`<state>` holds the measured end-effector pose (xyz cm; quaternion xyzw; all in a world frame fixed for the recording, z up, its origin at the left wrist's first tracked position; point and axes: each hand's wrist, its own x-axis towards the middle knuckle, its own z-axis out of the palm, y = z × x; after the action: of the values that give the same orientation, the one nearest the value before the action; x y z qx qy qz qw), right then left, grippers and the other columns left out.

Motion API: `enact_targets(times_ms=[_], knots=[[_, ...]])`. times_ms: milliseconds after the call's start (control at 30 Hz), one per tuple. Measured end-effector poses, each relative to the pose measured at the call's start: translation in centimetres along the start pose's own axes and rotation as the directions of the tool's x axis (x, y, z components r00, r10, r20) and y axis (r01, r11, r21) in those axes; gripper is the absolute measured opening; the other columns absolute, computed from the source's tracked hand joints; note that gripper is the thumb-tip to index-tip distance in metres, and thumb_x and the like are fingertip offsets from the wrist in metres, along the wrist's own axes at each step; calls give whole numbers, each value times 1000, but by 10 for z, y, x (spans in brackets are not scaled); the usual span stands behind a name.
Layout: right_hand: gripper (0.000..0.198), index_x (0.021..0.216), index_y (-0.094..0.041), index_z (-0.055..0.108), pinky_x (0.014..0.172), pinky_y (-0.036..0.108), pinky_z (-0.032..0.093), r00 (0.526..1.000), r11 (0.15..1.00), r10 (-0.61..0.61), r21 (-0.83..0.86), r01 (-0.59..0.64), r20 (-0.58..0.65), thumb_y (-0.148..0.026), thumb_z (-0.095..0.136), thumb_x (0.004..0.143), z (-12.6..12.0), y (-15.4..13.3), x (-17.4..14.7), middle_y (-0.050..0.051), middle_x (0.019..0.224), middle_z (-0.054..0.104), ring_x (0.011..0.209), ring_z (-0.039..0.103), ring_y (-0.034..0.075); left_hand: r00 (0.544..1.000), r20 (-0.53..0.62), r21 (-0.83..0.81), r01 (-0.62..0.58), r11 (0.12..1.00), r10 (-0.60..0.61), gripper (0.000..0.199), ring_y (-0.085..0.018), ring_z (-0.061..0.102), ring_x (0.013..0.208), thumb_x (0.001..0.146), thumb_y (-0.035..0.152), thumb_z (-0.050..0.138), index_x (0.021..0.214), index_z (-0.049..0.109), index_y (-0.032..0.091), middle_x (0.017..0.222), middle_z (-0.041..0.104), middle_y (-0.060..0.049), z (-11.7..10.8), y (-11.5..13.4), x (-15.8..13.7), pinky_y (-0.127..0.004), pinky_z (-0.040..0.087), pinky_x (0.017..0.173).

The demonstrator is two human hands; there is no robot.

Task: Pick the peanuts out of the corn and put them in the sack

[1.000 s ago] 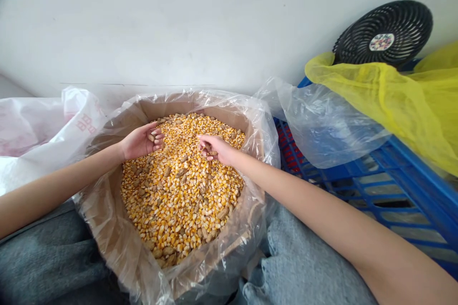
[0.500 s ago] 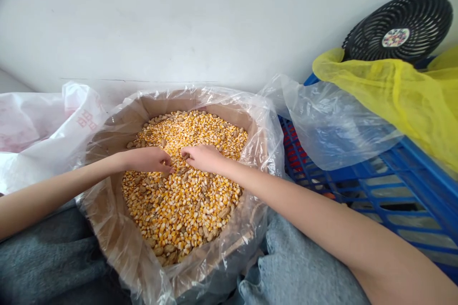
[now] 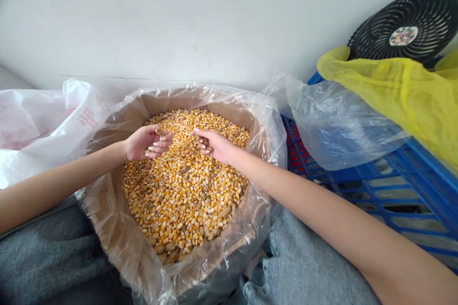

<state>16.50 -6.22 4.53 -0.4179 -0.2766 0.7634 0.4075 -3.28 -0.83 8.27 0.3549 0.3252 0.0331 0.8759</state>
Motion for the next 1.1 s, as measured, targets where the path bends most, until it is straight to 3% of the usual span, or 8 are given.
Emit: enact_targets(times_ms=[233,433,500,567,633,733,900,1100], knots=[[14,63,-15,42,36,17,22,995,992,104,69,-104,5,-25,43,73,-1,-4,-1,-2,61,44,45,35,5,990,-105,-151,-112,982,96,10,-3,30,39,71,22,42,66,45,14,57,36,1,-2,-1,5,-12,11,27],[30,55,-17,34,36,19,15,997,944,61,-326,-44,43,-38,45,73,0,-1,-7,-4,50,35,40,29,6,970,-192,375,-66,925,147,19,-3,27,38,72,22,45,89,52,16,57,39,4,1,-14,10,-13,16,31],[36,53,-17,35,37,20,16,998,803,-18,-594,53,65,-46,45,72,1,1,-10,-6,46,31,38,26,5,956,-188,695,-32,718,224,21,-4,29,39,73,26,44,88,55,16,54,40,4,7,-18,10,-15,22,35],[36,55,-17,42,41,20,20,982,552,-117,-812,189,149,-48,46,71,4,3,-16,-5,46,35,40,30,6,941,-132,925,3,381,313,24,-5,36,44,73,30,43,86,58,17,56,47,2,14,-21,9,-17,28,43],[31,59,-17,49,46,21,24,938,260,-161,-904,339,306,-46,50,70,8,7,-22,-3,51,44,46,37,7,941,-54,997,30,77,333,26,-8,43,50,73,35,43,85,60,19,59,53,1,21,-23,7,-19,31,50],[14,71,-22,55,49,21,23,848,-76,-102,-854,514,520,-36,52,71,14,15,-32,-2,64,56,54,44,9,959,-7,983,59,-176,282,30,-11,48,55,71,41,44,87,60,21,62,57,-1,26,-26,5,-20,30,52],[12,80,-22,55,44,23,18,783,-358,-47,-742,567,621,-21,43,77,14,31,-36,1,62,57,51,44,10,974,20,945,55,-321,227,29,-14,50,56,71,42,43,86,58,23,66,60,-3,22,-33,7,-22,28,50],[14,76,-19,53,46,23,20,802,-368,-92,-768,524,591,-12,40,76,10,33,-30,3,59,56,53,46,11,977,2,981,39,-188,211,23,-10,45,50,69,35,44,79,57,19,61,55,0,17,-33,10,-21,27,47]])
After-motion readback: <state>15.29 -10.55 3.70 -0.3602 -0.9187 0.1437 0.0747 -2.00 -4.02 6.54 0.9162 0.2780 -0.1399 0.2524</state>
